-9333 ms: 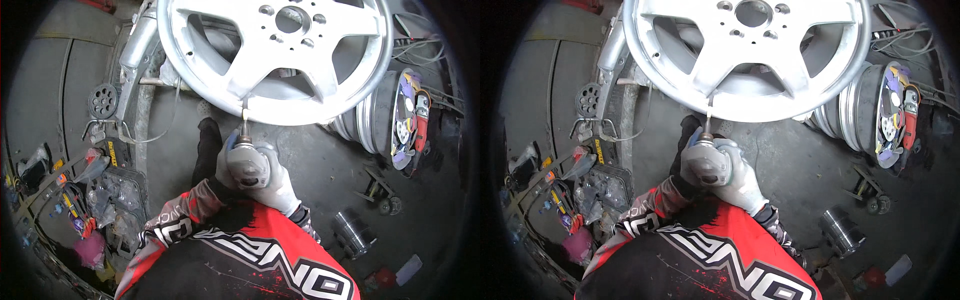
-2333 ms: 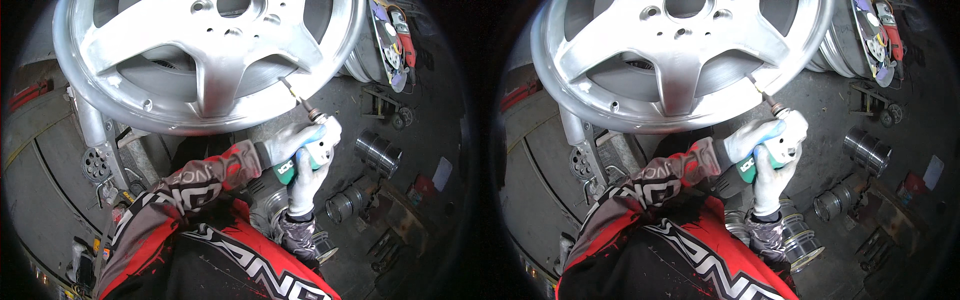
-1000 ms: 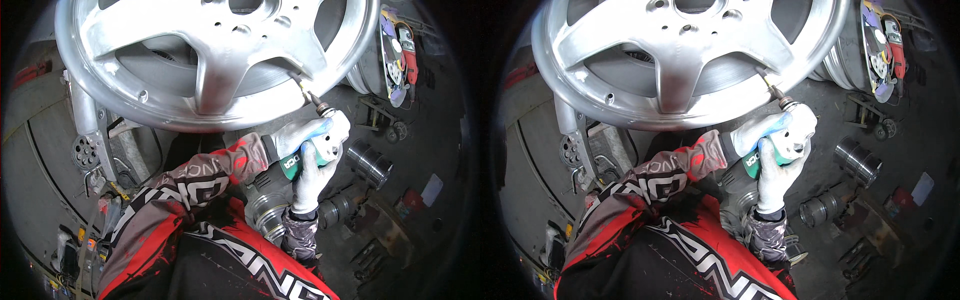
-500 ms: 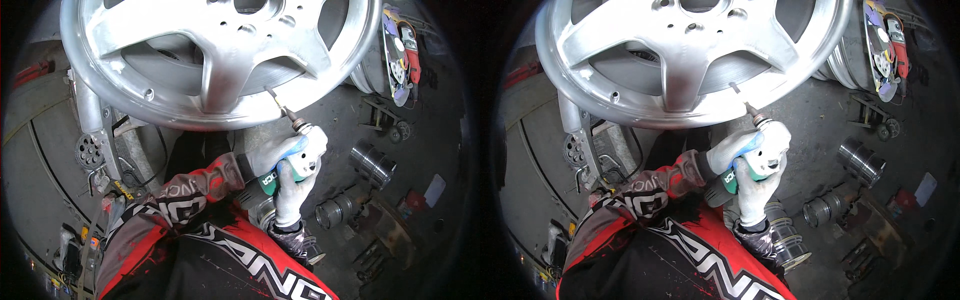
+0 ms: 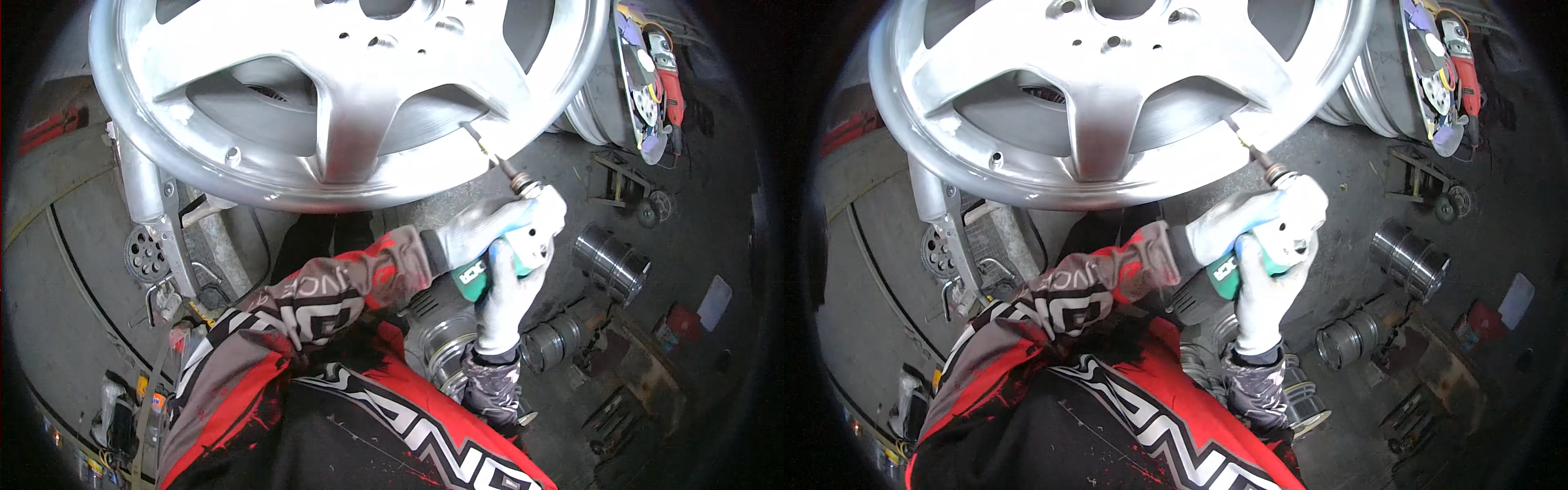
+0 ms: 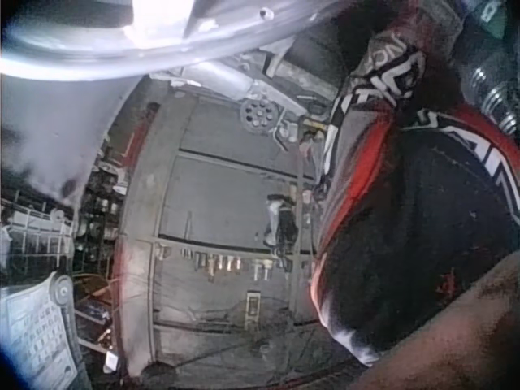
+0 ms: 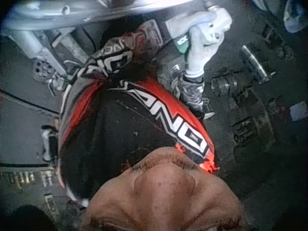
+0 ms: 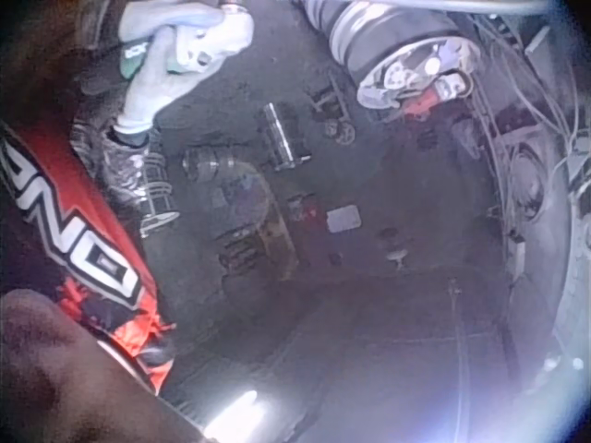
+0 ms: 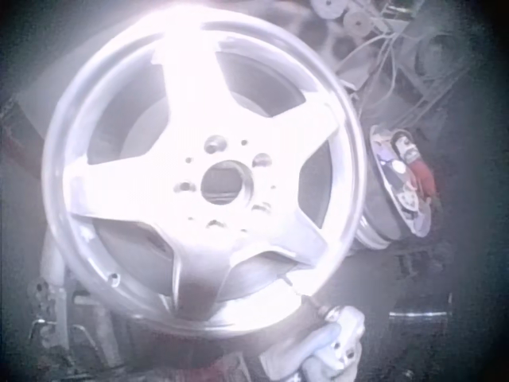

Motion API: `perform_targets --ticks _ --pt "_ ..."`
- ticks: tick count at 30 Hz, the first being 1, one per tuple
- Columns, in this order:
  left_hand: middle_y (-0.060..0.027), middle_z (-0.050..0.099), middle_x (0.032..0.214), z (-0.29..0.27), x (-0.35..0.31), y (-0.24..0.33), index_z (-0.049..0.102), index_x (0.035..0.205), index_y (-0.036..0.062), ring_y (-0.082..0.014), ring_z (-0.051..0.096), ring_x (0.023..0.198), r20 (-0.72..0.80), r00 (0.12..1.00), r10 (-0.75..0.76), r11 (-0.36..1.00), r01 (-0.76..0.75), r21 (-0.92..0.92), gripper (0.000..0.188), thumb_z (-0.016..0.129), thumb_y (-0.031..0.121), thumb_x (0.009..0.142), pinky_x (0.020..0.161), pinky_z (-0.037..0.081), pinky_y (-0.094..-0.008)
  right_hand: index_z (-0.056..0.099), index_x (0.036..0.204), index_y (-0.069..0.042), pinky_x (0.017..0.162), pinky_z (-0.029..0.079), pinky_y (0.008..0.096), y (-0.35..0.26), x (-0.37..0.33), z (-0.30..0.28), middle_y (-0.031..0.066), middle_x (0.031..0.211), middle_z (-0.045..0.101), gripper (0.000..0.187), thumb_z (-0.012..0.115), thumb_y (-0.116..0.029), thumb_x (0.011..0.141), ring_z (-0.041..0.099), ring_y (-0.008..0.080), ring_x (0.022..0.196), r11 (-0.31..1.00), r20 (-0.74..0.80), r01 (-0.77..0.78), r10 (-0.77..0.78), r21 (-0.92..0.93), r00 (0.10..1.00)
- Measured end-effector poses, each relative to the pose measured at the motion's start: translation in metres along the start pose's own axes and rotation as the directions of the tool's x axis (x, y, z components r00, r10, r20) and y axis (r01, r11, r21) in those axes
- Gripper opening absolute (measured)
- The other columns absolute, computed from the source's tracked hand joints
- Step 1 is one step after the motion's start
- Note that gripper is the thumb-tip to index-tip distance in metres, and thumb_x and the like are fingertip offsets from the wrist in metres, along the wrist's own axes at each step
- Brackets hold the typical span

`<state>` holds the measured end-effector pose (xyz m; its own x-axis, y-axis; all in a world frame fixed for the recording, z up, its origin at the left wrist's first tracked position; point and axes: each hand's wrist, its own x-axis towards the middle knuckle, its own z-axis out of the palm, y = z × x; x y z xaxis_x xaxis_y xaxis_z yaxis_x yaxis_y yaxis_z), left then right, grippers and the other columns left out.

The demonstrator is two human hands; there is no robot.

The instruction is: The person uses a handheld grinder to smooth the surface and edges of an alloy wheel rim.

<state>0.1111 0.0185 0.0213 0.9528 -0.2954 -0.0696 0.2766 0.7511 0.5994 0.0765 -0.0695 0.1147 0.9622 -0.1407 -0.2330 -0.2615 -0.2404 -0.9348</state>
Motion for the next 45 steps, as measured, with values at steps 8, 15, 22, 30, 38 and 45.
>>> perform_targets --ticks 8,15,22,30,38,45 --pt "-0.0117 0.069 0.125 0.010 0.004 0.031 0.062 0.133 -0.0007 -0.0172 0.063 0.117 0.055 0.997 -0.061 0.987 0.068 -0.144 0.048 0.051 0.038 0.108 0.103 0.048 -0.0340 0.042 0.149 -0.001 0.104 0.048 0.0347 0.002 0.008 -0.005 0.0105 0.131 0.057 0.076 0.080 -0.002 0.083 0.058 0.0186 0.120 0.996 -0.028 0.054 -0.056 -0.067 0.998" --pt "-0.0134 0.065 0.130 0.003 -0.042 0.025 0.057 0.139 -0.0010 -0.0192 0.061 0.121 -0.030 0.997 -0.070 0.984 0.064 -0.165 0.044 0.046 0.031 0.110 0.107 0.047 -0.0366 0.040 0.148 0.000 0.104 0.048 0.0353 -0.002 -0.023 0.011 0.0111 0.129 0.057 0.083 0.083 0.001 0.077 0.058 0.0192 0.120 0.990 0.015 0.023 -0.022 -0.138 1.000" --pt "-0.0129 0.061 0.138 0.004 -0.032 0.038 0.054 0.144 0.0049 -0.0214 0.058 0.127 -0.026 0.998 -0.050 0.998 0.051 0.035 0.041 0.047 0.027 0.110 0.111 0.045 -0.0377 0.039 0.150 0.001 0.105 0.048 0.0357 -0.001 -0.009 0.010 0.0127 0.133 0.057 0.083 0.082 0.000 0.080 0.059 0.0194 0.121 0.997 -0.010 -0.012 0.012 -0.071 1.000" --pt "-0.0117 0.063 0.135 -0.005 -0.046 0.016 0.056 0.141 0.0037 -0.0186 0.059 0.124 0.038 0.999 0.013 0.970 -0.003 -0.244 0.040 0.046 0.028 0.111 0.107 0.047 -0.0368 0.036 0.152 0.002 0.107 0.046 0.0361 0.007 -0.029 0.012 0.0142 0.133 0.056 0.091 0.086 -0.003 0.076 0.056 0.0205 0.124 0.988 -0.019 -0.002 -0.001 -0.152 1.000" --pt "-0.0131 0.062 0.134 -0.009 -0.094 0.038 0.052 0.143 -0.0012 -0.0188 0.060 0.123 -0.116 0.984 -0.136 0.990 0.131 -0.046 0.044 0.046 0.028 0.111 0.107 0.047 -0.0360 0.042 0.149 -0.001 0.105 0.046 0.0346 0.008 -0.062 0.029 0.0101 0.132 0.058 0.074 0.074 0.004 0.082 0.058 0.0184 0.120 0.993 0.065 -0.025 0.033 -0.119 0.997" --pt "-0.0196 0.058 0.139 -0.015 -0.077 0.024 0.050 0.144 0.0011 -0.0300 0.059 0.128 -0.028 0.999 0.047 0.956 -0.037 0.292 0.041 0.049 0.019 0.107 0.110 0.046 -0.0418 0.041 0.148 -0.001 0.104 0.048 0.0362 0.003 -0.046 0.025 0.0113 0.130 0.056 0.084 0.085 -0.002 0.076 0.058 0.0195 0.119 0.994 0.027 -0.069 0.072 -0.085 0.997"
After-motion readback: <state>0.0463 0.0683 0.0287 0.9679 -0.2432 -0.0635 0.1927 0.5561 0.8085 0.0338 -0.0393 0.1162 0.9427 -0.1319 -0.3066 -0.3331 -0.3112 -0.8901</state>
